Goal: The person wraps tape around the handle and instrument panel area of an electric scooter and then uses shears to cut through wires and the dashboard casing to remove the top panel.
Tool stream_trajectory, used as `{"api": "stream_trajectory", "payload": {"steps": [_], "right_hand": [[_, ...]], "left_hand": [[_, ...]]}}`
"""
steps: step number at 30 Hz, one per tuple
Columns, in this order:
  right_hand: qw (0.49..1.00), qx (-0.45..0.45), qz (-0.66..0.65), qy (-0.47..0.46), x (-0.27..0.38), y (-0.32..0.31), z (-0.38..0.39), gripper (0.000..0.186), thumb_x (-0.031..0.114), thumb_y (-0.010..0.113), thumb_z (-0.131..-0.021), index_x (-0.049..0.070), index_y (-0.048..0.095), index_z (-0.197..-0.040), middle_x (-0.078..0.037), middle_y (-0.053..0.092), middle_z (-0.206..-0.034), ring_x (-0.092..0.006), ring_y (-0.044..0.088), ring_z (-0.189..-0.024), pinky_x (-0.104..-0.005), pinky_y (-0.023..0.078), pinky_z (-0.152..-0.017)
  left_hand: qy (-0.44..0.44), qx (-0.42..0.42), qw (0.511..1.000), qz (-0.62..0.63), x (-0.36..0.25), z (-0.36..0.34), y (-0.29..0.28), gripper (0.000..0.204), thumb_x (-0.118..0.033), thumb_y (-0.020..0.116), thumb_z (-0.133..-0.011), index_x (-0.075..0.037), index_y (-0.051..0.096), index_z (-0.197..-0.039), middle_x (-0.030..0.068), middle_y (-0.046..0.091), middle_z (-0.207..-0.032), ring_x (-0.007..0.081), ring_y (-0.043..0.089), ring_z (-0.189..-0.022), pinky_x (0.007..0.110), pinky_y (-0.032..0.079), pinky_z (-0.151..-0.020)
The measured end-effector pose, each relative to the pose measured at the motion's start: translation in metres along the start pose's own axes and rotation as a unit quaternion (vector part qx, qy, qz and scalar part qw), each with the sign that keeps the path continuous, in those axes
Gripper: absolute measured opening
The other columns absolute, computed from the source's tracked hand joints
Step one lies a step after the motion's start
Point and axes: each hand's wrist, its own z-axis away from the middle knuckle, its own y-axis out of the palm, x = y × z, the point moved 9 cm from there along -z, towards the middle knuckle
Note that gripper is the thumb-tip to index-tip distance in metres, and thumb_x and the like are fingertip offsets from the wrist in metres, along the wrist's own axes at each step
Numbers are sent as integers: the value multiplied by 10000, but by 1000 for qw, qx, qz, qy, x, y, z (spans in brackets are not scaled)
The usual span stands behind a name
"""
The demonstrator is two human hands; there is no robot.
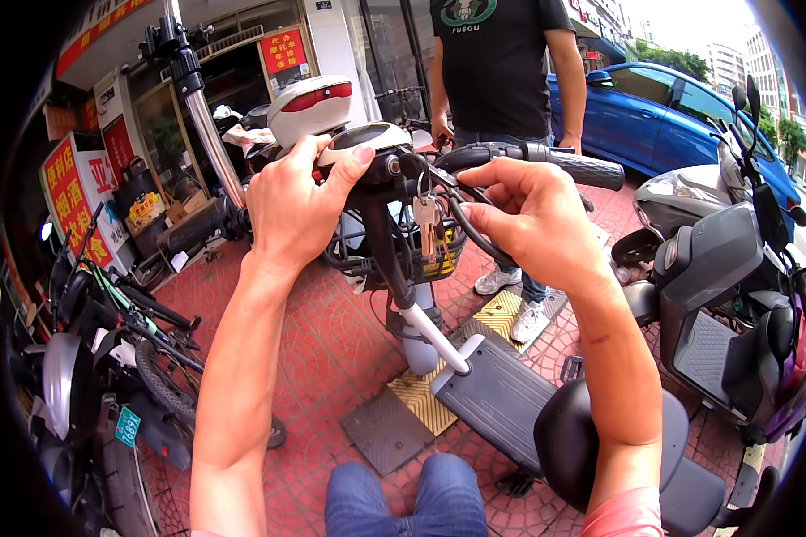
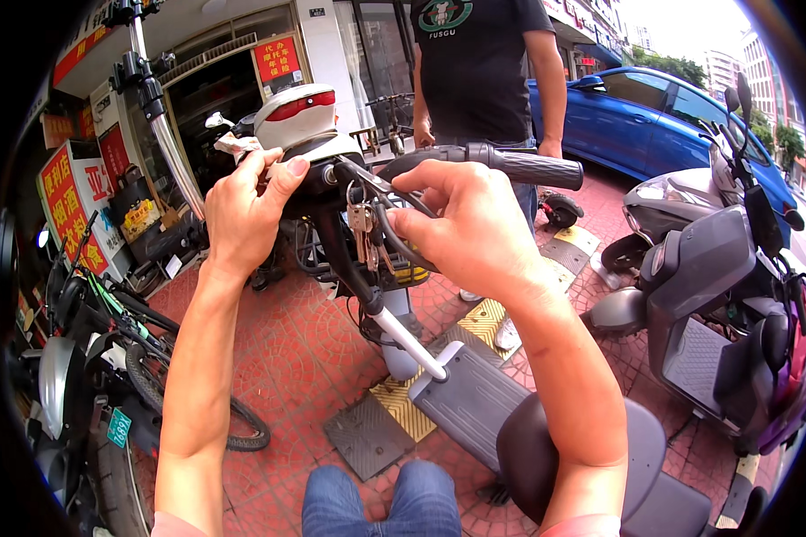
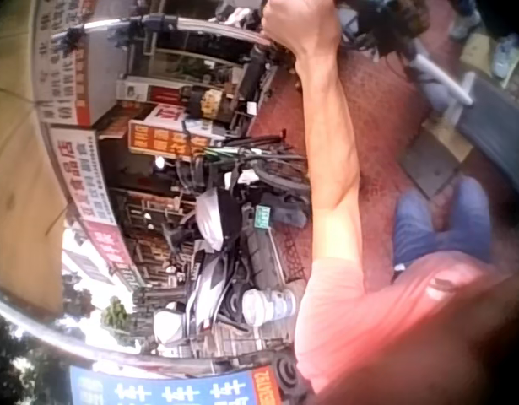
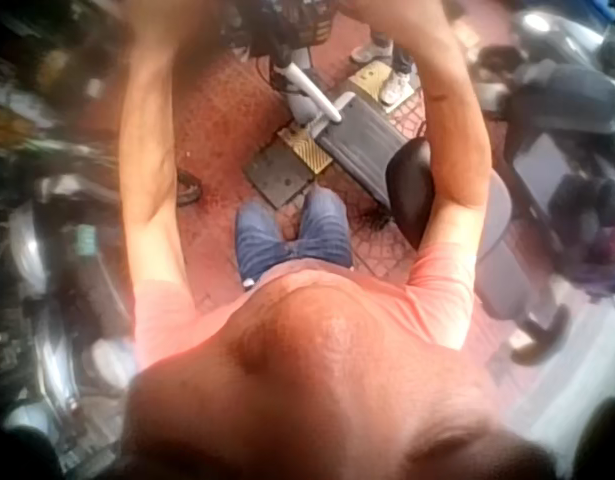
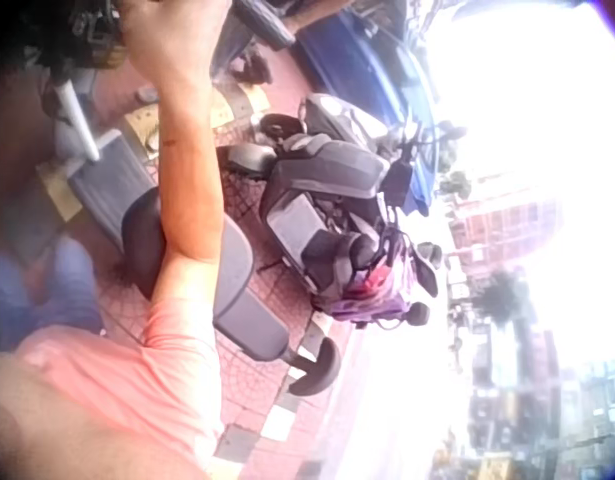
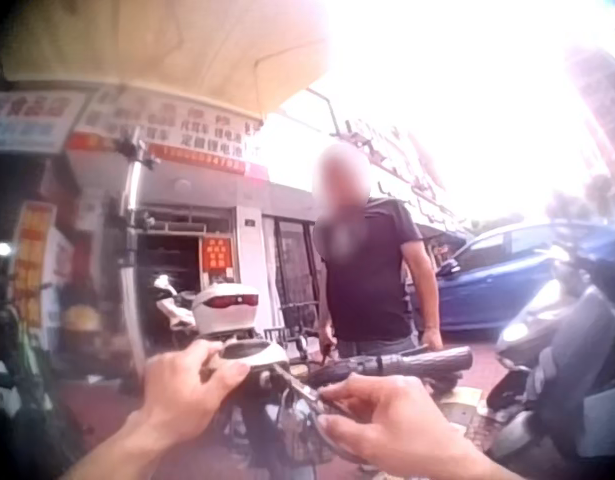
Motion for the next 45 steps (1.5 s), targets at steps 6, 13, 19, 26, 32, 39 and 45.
{"api": "stream_trajectory", "payload": {"steps": [6,13,19,26,32,39,45], "right_hand": [[998,-62,22,8,2,14,11,353,165,867,-880,10,823,-1194,-90,692,-723,-174,657,-639,-365,549,-661],[989,-91,-107,40,-15,62,29,359,114,827,-945,3,701,-1261,-59,705,-727,-116,656,-657,-327,521,-623],[976,-91,-191,53,-26,77,32,356,85,824,-979,-15,672,-1286,-59,753,-811,-96,694,-708,-294,536,-639],[987,-78,-131,51,-17,65,30,337,16,786,-978,-11,677,-1296,-2,686,-835,-36,618,-675,-238,493,-591],[999,-35,-7,12,7,22,18,304,19,782,-949,-15,733,-1247,36,608,-744,-10,531,-660,-235,416,-574],[997,-21,60,32,3,6,14,312,75,819,-941,-11,784,-1239,-9,665,-724,-49,582,-667,-288,476,-613],[999,-27,21,36,-7,11,8,341,49,807,-953,-7,798,-1290,17,694,-762,-33,578,-687,-263,474,-620]], "left_hand": [[-5,-10,1000,-3,2,0,-1,860,-753,658,-1009,51,782,-1286,249,831,-1035,387,820,-1003,445,602,-897],[-11,-19,1000,2,-3,0,-6,835,-751,675,-997,36,795,-1248,248,829,-997,403,823,-965,463,611,-869],[-19,-15,1000,-6,-1,2,-4,825,-742,683,-996,35,796,-1249,262,826,-1017,407,821,-986,461,609,-879],[-9,-24,1000,-2,-1,2,-5,813,-730,684,-1001,32,791,-1263,263,827,-1028,411,819,-994,465,608,-883],[0,-27,1000,-1,-2,2,-3,814,-723,676,-1009,41,787,-1266,258,829,-1027,411,820,-982,461,611,-870],[7,-31,999,3,-2,3,-5,811,-715,678,-1012,44,782,-1278,261,829,-1040,414,819,-985,465,610,-869],[15,-47,999,13,-1,4,-4,791,-721,681,-1014,16,780,-1281,237,828,-1067,417,810,-993,476,609,-865]]}}
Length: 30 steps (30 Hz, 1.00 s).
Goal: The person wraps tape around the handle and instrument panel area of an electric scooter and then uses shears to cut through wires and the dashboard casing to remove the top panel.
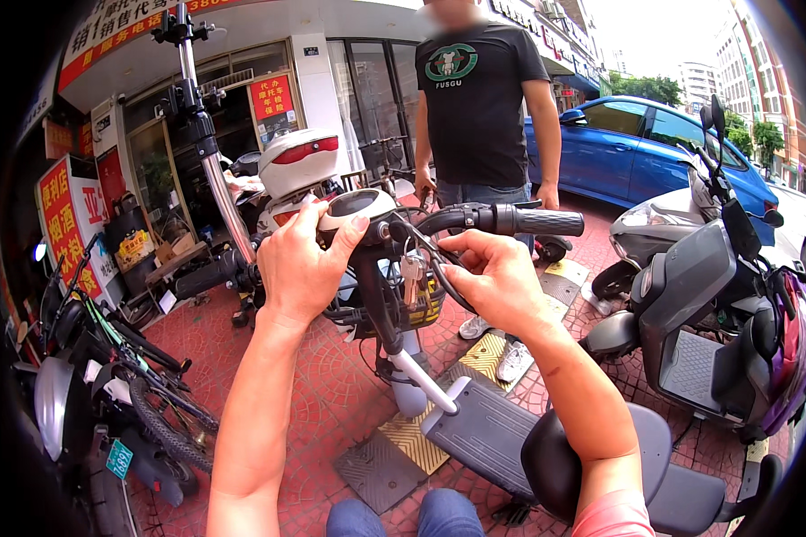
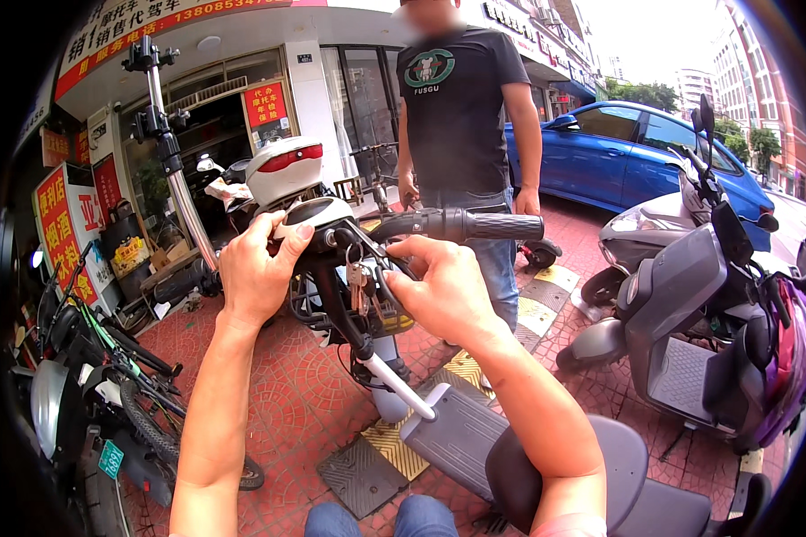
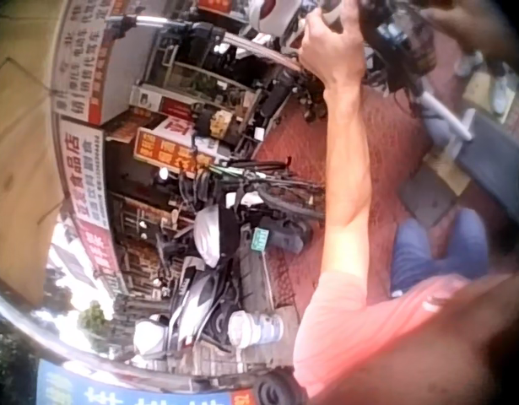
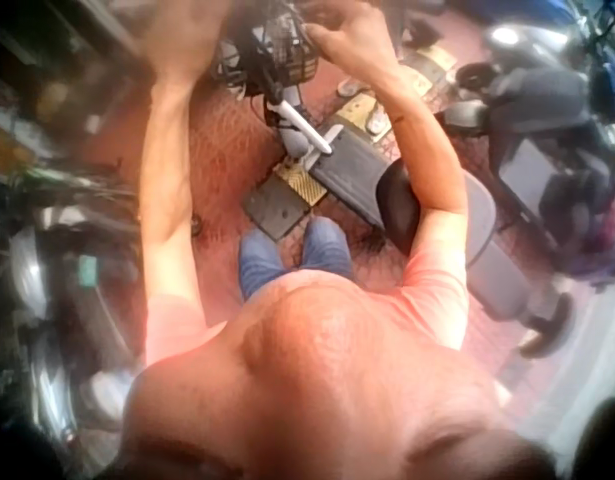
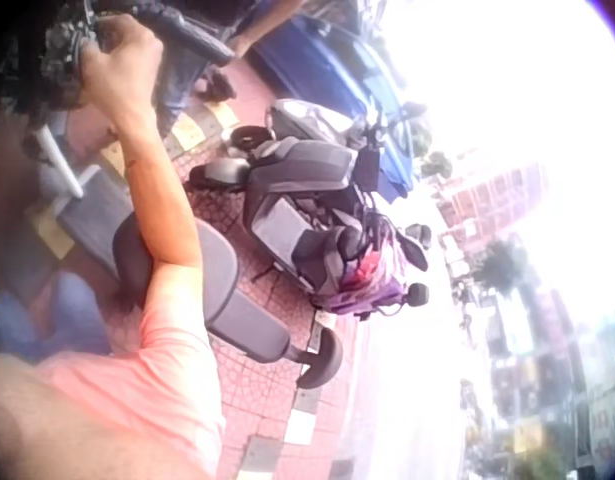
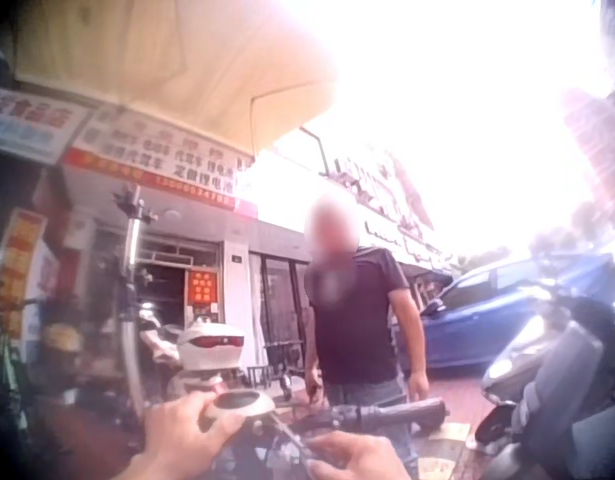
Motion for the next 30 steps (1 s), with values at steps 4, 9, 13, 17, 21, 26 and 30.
{"api": "stream_trajectory", "payload": {"steps": [4,9,13,17,21,26,30], "right_hand": [[1000,4,-5,-10,-2,-2,-5,329,23,793,-963,-11,811,-1289,41,706,-787,-11,576,-706,-235,468,-624],[999,39,8,1,11,-12,-10,315,-2,789,-962,-50,809,-1273,30,735,-823,-5,589,-706,-223,473,-608],[995,56,77,-33,32,-14,-14,347,-12,799,-931,-61,803,-1275,18,729,-801,-20,596,-701,-244,473,-601],[993,35,114,-18,27,-15,-15,391,180,818,-881,7,839,-1232,-153,736,-735,-240,723,-678,-391,577,-724],[996,-16,89,8,24,0,-3,337,56,805,-943,15,819,-1278,-12,710,-738,-50,581,-662,-285,472,-608],[993,-56,102,5,30,5,4,342,69,784,-953,21,817,-1290,-24,701,-727,-64,590,-647,-300,475,-603],[992,-55,111,37,27,13,-2,334,109,768,-973,29,822,-1293,-61,762,-770,-66,645,-657,-304,502,-608]], "left_hand": [[-5,-1,1000,5,-2,0,0,766,-708,695,-1013,2,783,-1287,215,830,-1105,397,808,-1014,463,608,-868],[-20,21,999,22,-2,1,0,777,-718,687,-1014,-1,774,-1300,225,825,-1166,402,804,-1059,463,607,-902],[-17,23,1000,-2,-1,-1,0,793,-726,681,-1013,15,760,-1284,236,813,-1201,424,793,-1083,479,607,-925],[-17,21,1000,4,0,0,1,781,-731,683,-1009,8,757,-1251,233,813,-1150,429,791,-1052,492,602,-910],[-24,35,999,-4,1,-2,0,780,-738,681,-1005,1,756,-1241,230,812,-1125,434,788,-1028,506,597,-895],[-30,37,999,4,-1,-2,0,824,-752,690,-987,25,764,-1249,248,815,-1104,436,789,-1037,508,596,-901],[-33,45,998,-16,1,-4,0,815,-748,681,-990,23,773,-1239,253,819,-1106,434,796,-1044,499,602,-909]]}}
